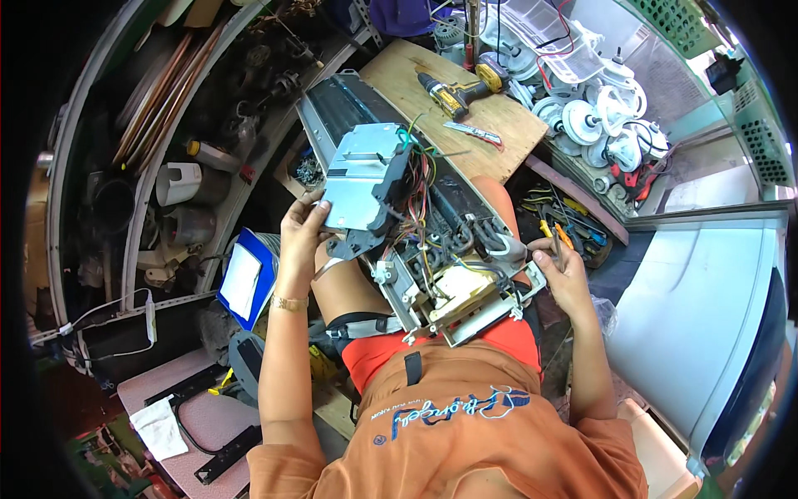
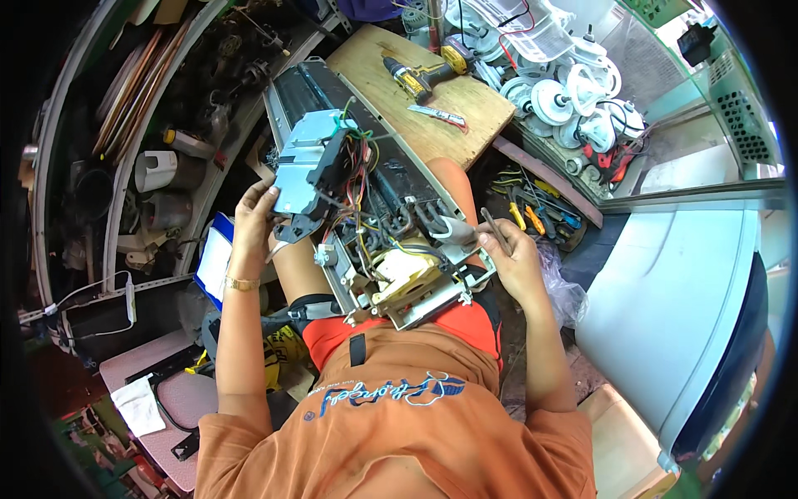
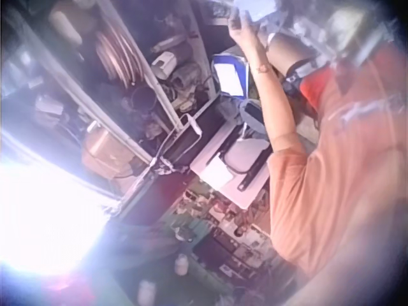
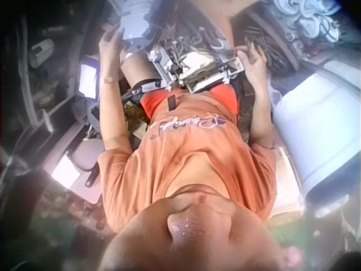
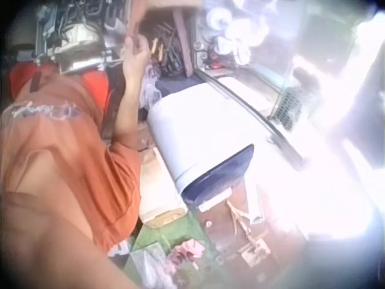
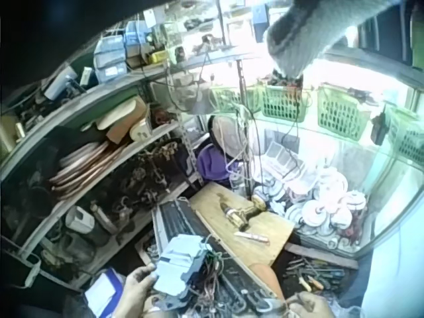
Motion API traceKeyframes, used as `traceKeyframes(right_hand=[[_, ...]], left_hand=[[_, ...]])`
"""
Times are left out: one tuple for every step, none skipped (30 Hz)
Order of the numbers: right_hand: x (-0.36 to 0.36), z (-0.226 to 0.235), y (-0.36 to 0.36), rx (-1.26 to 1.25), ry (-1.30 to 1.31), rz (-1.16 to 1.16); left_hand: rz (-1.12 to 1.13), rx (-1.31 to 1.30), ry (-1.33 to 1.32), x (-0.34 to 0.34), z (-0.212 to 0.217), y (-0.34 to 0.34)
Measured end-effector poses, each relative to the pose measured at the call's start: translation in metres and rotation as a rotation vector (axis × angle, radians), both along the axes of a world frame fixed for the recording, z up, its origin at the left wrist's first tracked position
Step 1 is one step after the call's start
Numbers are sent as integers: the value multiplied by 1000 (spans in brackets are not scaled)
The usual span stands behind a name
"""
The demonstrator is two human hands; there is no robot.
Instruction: The person disassembles an air conditioning unit by removing screws with a screwdriver and detaching internal components and housing panels by hand.
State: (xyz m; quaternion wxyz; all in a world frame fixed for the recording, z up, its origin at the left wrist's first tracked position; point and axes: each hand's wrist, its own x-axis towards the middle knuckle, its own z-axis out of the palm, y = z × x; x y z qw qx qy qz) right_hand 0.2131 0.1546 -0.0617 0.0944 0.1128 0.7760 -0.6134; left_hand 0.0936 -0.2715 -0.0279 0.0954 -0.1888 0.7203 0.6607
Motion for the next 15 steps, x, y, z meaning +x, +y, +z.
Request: traceKeyframes(right_hand=[[3,1,-1,50,37,13],[7,4,-2,53,43,15],[11,10,-2,30,-2,-1],[13,15,-2,7,-46,-16],[16,12,0,14,-40,-16],[19,5,7,42,-5,-26],[22,0,13,64,29,-36],[21,-4,22,68,34,-40],[18,-8,28,64,37,-34],[15,-9,33,68,33,-36],[13,-11,37,-9,21,-59],[8,-13,39,37,88,-75],[5,-4,41,55,16,-94],[2,5,42,73,-56,-112],[2,0,47,-5,-18,-149]], left_hand=[[24,93,3,2,-6,-10],[50,185,6,4,-10,-20],[48,193,11,6,-8,-20],[35,292,-7,7,-5,-21],[24,389,-24,9,-2,-22],[18,400,-17,10,4,-15],[69,557,-157,14,14,-6],[119,712,-300,17,19,-1],[75,733,-321,21,14,-14],[75,733,-325,23,11,-20],[61,720,-332,24,9,-26],[46,707,-344,26,6,-27],[51,662,-320,27,10,-25],[24,625,-254,28,18,-28],[63,606,-199,27,27,-23]])
